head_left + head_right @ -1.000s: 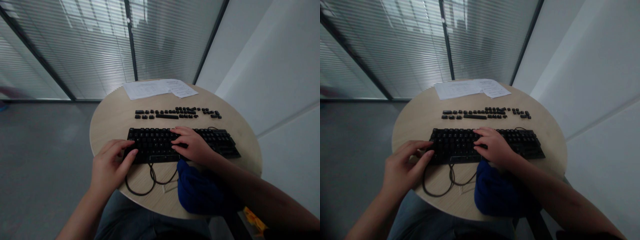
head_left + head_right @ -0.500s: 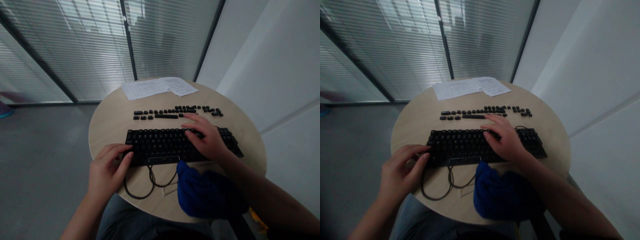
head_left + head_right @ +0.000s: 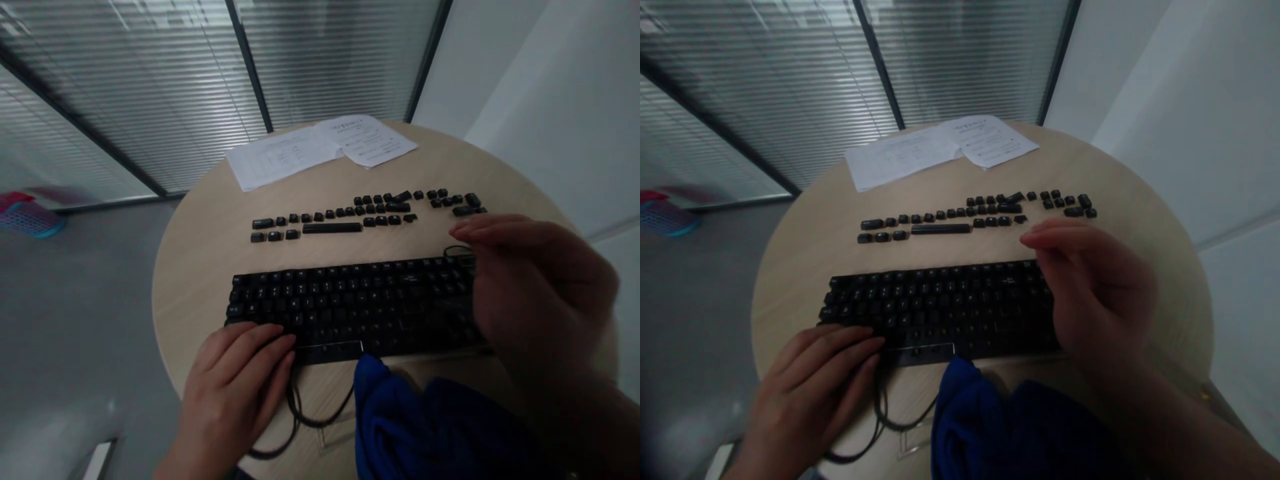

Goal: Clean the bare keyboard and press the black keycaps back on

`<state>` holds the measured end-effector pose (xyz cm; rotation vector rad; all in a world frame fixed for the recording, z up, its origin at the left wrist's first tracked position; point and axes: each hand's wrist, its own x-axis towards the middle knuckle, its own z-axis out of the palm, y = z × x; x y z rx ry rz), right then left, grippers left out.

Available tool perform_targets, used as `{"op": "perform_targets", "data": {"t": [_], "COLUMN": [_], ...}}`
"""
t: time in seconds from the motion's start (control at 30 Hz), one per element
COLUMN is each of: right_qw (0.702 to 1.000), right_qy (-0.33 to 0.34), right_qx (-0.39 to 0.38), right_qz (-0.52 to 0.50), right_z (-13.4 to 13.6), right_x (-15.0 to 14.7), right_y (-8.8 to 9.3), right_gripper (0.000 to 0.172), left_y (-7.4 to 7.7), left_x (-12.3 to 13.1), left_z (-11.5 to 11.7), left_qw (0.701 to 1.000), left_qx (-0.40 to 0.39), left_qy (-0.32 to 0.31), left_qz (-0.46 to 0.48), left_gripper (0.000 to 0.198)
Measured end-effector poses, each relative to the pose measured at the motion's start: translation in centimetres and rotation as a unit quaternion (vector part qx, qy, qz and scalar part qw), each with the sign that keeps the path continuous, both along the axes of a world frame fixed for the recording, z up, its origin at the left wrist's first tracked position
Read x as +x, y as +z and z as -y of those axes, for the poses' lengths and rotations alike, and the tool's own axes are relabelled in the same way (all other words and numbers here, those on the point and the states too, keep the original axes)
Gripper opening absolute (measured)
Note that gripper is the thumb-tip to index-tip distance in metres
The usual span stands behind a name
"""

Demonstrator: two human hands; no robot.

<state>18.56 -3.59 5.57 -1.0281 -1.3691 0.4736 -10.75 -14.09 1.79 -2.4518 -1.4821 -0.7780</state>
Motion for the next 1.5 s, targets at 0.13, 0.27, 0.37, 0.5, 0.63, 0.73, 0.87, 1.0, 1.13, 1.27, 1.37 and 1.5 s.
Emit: {"op": "perform_targets", "data": {"t": [0.13, 0.27, 0.37, 0.5, 0.63, 0.73, 0.87, 1.0, 1.13, 1.27, 1.37, 1.5], "right_qw": [0.998, 0.997, 0.999, 0.987, 0.960, 0.913, 0.867, 0.839, 0.822, 0.814, 0.811, 0.817], "right_qy": [-0.058, -0.057, -0.044, -0.015, 0.026, 0.077, 0.088, 0.093, 0.120, 0.144, 0.157, 0.145], "right_qx": [-0.005, 0.007, 0.008, 0.011, 0.059, 0.092, 0.030, -0.130, -0.172, -0.174, -0.179, -0.182], "right_qz": [-0.038, -0.043, 0.021, 0.159, 0.274, 0.389, 0.490, 0.520, 0.529, 0.535, 0.535, 0.528], "right_z": [-0.4, -1.2, -1.9, -3.1, -5.3, -8.9, -15.9, -21.0, -22.8, -23.1, -23.0, -22.6], "right_x": [-0.1, 0.0, 0.6, 1.8, 1.5, 0.0, -2.4, -4.3, -5.3, -5.7, -6.1, -6.8], "right_y": [0.8, 0.2, -1.2, -2.6, -1.4, 0.0, -0.3, -1.6, -2.1, -2.2, -2.4, -2.2], "right_gripper": [0.016, 0.019, 0.016, 0.017, 0.019, 0.017, 0.014, 0.014, 0.016, 0.019, 0.018, 0.013], "left_y": [0.6, 1.1, 0.8, -0.1, -0.8, -0.9, -1.2, -1.9, -2.2, -2.3, -2.1, -1.8], "left_x": [1.8, 3.9, 4.7, 5.0, 5.3, 5.5, 5.3, 5.0, 4.9, 4.9, 4.9, 4.8], "left_z": [-0.1, -0.6, -1.3, -1.8, -1.7, -1.5, -1.4, -1.4, -1.2, -1.2, -1.3, -1.1], "left_qw": [0.999, 0.998, 0.998, 0.999, 0.999, 0.999, 0.999, 0.999, 0.998, 0.998, 0.998, 0.996], "left_qx": [-0.003, -0.022, -0.023, 0.001, 0.013, 0.024, 0.036, 0.029, 0.035, 0.019, -0.003, -0.003], "left_qy": [-0.021, -0.009, -0.002, 0.004, 0.025, 0.029, 0.030, 0.038, 0.048, 0.037, 0.035, 0.026], "left_qz": [-0.032, -0.059, -0.058, -0.034, -0.022, -0.004, 0.026, 0.026, 0.032, 0.044, 0.056, 0.087], "left_gripper": [0.026, 0.034, 0.034, 0.031, 0.032, 0.033, 0.034, 0.031, 0.033, 0.030, 0.026, 0.025]}}
